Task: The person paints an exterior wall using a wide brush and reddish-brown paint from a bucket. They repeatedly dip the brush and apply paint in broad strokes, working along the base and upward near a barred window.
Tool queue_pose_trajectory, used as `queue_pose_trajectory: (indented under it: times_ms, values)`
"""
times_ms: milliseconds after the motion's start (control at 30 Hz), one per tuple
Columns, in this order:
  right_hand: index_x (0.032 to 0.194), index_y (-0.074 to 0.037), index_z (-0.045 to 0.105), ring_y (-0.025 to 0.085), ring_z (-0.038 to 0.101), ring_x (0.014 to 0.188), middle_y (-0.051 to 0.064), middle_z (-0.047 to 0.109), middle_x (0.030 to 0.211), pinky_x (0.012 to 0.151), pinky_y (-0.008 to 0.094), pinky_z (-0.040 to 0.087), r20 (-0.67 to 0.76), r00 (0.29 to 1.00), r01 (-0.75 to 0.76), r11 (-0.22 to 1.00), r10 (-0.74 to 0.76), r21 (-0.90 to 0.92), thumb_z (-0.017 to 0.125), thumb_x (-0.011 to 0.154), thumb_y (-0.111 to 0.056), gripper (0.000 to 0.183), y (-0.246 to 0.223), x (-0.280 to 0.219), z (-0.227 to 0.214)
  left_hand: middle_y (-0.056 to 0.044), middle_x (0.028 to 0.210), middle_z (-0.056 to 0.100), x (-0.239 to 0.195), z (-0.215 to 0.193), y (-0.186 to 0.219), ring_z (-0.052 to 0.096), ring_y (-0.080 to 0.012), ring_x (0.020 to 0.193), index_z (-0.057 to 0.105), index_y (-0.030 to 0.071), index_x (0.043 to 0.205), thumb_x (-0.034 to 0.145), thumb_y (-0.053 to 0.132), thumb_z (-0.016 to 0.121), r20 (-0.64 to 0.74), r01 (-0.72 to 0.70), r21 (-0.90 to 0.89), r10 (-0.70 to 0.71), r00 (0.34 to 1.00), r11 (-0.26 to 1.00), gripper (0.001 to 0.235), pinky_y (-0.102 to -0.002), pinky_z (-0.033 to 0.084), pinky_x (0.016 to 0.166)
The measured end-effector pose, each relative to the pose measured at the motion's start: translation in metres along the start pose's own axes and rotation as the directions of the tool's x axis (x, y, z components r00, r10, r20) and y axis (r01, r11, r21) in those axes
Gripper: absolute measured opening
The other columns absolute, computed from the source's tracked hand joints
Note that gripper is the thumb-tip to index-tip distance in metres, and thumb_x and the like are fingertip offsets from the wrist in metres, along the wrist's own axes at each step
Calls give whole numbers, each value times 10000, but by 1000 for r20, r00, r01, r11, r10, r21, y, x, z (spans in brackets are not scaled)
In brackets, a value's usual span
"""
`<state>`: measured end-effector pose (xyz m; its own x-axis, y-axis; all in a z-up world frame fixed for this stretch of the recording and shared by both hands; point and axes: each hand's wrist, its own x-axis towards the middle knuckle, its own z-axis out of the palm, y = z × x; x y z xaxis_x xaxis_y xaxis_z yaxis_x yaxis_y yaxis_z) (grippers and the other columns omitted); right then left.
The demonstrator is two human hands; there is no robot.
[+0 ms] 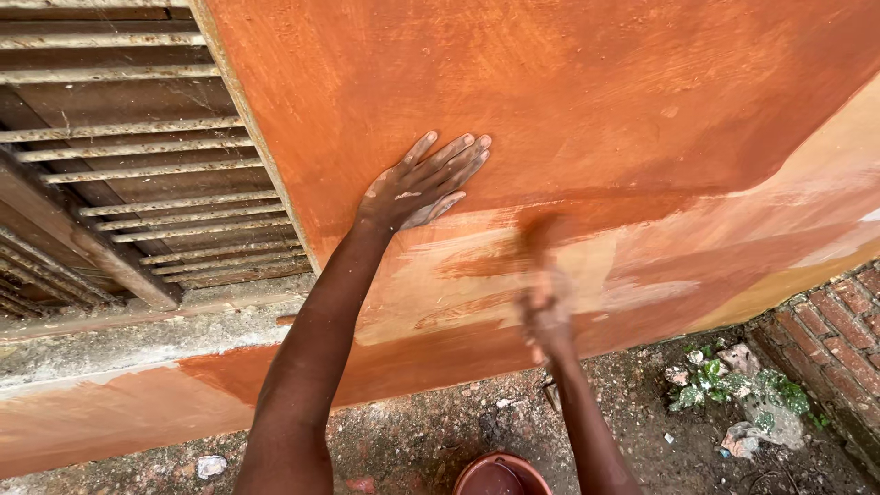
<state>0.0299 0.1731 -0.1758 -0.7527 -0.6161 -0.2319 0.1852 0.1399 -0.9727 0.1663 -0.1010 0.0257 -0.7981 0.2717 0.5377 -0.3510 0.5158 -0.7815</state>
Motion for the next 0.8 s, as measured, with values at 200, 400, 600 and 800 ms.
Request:
queue_pose_trajectory:
  times_ms: [200,400,600,800]
  values:
    - [1410,-97,513,123,591,588,109,738,947,409,263,466,218,973,-9,962,71,-272,676,947,-264,519,-42,-10,-54,53,1749,139,-6,-10,-5,115,-146,1596,194,201,1688,1113,512,384,34,-4,-117,8,999,993,681,-450,62,1330]
    - [1358,-41,504,128,547,581,156,634,888,416,219,457,-367,929,122,976,-49,181,614,1040,-288,418,-34,-11,-7,38,1722,202,-24,-11,-12,170,-147,1571,279,182,1657,1062,412,431,4,-31,-94,32,999,995,656,-441,116,1301]
    - [1471,-282,360,117,544,527,40,706,975,342,218,402,248,965,-45,982,91,-185,595,765,10,799,-73,-33,-18,30,1713,248,-27,-1,-13,204,-156,1568,321,176,1647,1100,433,439,-63,-38,-45,35,997,998,616,-450,141,1310]
    - [1382,-115,485,116,521,593,105,581,917,395,203,401,-325,945,52,966,34,252,659,1004,-116,416,-61,-13,-21,42,1704,260,-28,4,-9,212,-140,1565,321,186,1637,1106,446,443,-56,-28,-92,23,998,995,604,-449,157,1310]
